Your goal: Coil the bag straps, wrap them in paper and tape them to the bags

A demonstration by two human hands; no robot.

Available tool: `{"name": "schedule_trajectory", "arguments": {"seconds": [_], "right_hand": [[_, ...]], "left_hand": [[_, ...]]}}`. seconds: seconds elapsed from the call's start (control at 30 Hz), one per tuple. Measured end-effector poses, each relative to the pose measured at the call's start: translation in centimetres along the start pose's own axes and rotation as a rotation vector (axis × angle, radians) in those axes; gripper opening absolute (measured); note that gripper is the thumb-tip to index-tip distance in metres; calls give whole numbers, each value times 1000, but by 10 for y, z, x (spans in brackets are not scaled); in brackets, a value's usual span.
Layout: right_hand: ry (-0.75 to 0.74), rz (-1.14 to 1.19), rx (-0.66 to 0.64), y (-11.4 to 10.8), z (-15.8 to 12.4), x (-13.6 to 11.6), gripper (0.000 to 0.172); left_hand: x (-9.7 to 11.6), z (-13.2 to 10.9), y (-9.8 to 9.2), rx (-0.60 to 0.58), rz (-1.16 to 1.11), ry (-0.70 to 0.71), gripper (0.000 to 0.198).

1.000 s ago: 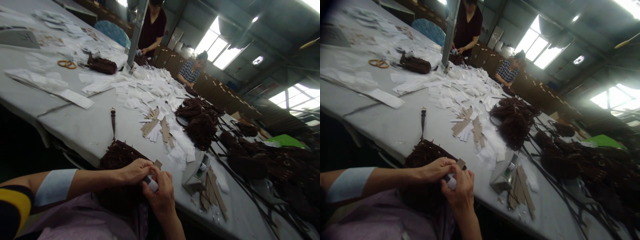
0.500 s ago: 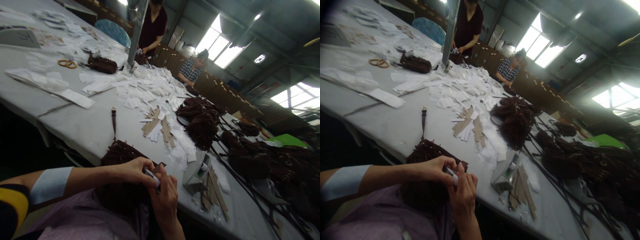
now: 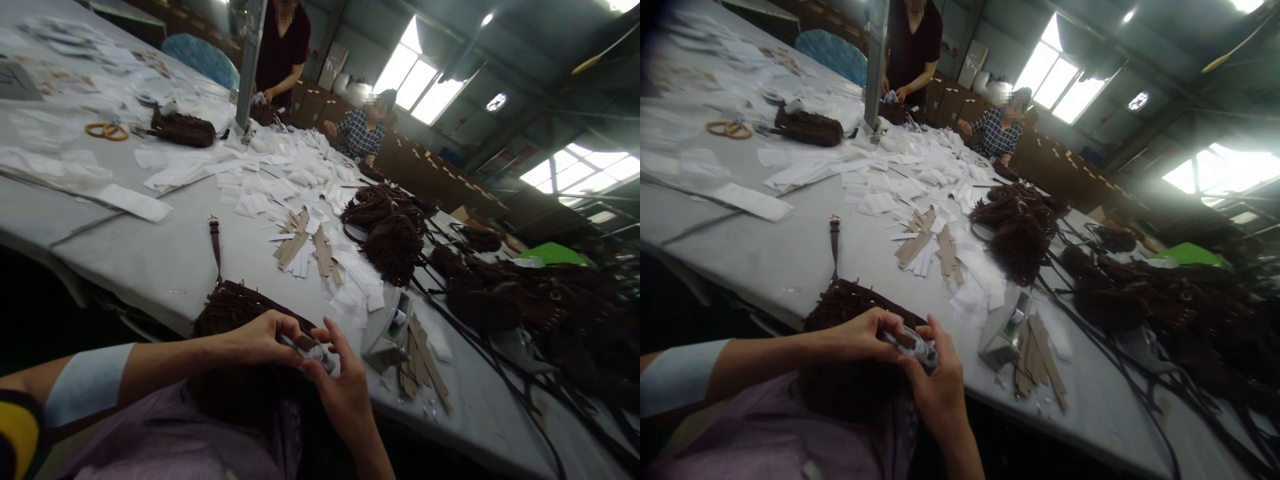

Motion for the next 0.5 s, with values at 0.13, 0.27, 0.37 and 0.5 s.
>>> {"name": "schedule_trajectory", "arguments": {"seconds": [0.13, 0.27, 0.37, 0.5], "right_hand": [[-57, 17, -36, 0, 9, -12, 10], [-94, 20, 65, -1, 12, -11, 9], [-146, 0, 59, -1, 11, -7, 10], [-291, -80, 75, -1, 10, -9, 14]], "left_hand": [[4, 3, 6, -94, 188, 85, 22], [6, 6, 4, -199, 344, 57, 23], [0, 5, 2, -180, 216, -145, 31], [-7, 2, 4, -50, -87, -323, 32]]}}
Point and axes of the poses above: each hand's wrist, its own z-axis towards the middle knuckle, its own y-axis out of the palm, x = y × z, the point moved 4 cm from there along z, towards the middle knuckle, and after that the axes turned 14 degrees about y, right-handed, at the moved point
